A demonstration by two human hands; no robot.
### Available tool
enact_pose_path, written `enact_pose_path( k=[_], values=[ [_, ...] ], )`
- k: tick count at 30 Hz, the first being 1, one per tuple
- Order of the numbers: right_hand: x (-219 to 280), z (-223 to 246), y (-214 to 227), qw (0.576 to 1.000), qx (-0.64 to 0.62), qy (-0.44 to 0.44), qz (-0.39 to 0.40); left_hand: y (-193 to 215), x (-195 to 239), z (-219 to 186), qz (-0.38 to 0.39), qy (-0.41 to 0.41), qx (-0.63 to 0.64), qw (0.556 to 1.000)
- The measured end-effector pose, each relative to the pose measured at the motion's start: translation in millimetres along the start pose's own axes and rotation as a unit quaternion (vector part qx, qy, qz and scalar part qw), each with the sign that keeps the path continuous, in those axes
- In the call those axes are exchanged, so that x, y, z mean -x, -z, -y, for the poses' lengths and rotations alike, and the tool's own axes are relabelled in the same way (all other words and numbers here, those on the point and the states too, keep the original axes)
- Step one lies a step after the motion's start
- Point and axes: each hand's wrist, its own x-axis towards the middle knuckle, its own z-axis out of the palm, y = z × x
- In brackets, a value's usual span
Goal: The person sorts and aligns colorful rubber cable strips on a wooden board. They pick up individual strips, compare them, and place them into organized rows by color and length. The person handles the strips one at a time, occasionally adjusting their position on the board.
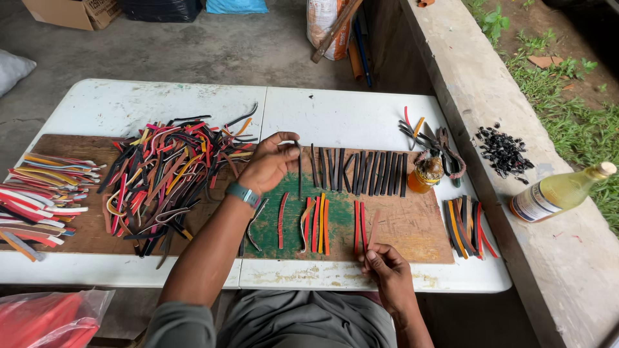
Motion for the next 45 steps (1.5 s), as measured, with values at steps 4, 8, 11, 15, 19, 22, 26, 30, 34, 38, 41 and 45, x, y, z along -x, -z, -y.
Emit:
enact_pose_path(
  k=[4, 8, 11, 15, 19, 22, 26, 30, 34, 38, 41, 45],
  values=[
    [6.5, 9.0, -22.1, 0.994, -0.077, -0.029, 0.074, -38.1, 52.3, 13.1, 0.061, -0.01, 0.064, 0.996],
    [13.8, 12.3, -37.8, 0.913, -0.292, -0.068, 0.277, -53.8, 93.4, 46.7, 0.089, -0.03, 0.138, 0.986],
    [21.3, 14.8, -46.9, 0.882, -0.335, -0.091, 0.319, -53.2, 116.9, 65.5, 0.071, -0.041, 0.166, 0.983],
    [27.6, 16.0, -56.7, 0.899, -0.31, -0.085, 0.298, -55.1, 142.3, 70.7, 0.005, -0.024, 0.112, 0.993],
    [22.7, 16.8, -68.4, 0.978, -0.1, -0.061, 0.172, -72.0, 162.1, 57.9, -0.023, -0.061, -0.13, 0.989],
    [20.2, 15.2, -76.0, 0.991, -0.009, -0.045, 0.129, -84.4, 172.0, 44.3, -0.027, -0.069, -0.257, 0.963],
    [19.9, 7.9, -80.0, 0.992, 0.038, -0.032, 0.12, -92.5, 175.9, 36.5, -0.003, -0.113, -0.352, 0.929],
    [21.3, 1.8, -76.5, 0.985, 0.097, -0.002, 0.143, -93.4, 177.1, 36.3, 0.006, -0.08, -0.346, 0.935],
    [22.4, 3.1, -77.2, 0.98, 0.138, 0.018, 0.145, -92.3, 175.3, 31.6, 0.024, -0.048, -0.371, 0.927],
    [25.8, 5.1, -80.1, 0.978, 0.146, 0.025, 0.147, -92.5, 174.9, 33.4, 0.037, -0.04, -0.366, 0.929],
    [27.0, 6.9, -82.7, 0.978, 0.146, 0.02, 0.146, -92.2, 173.7, 36.4, 0.033, -0.043, -0.355, 0.933],
    [28.8, 8.5, -82.9, 0.979, 0.14, 0.03, 0.147, -95.3, 175.1, 39.5, 0.025, -0.059, -0.353, 0.933]
  ],
)
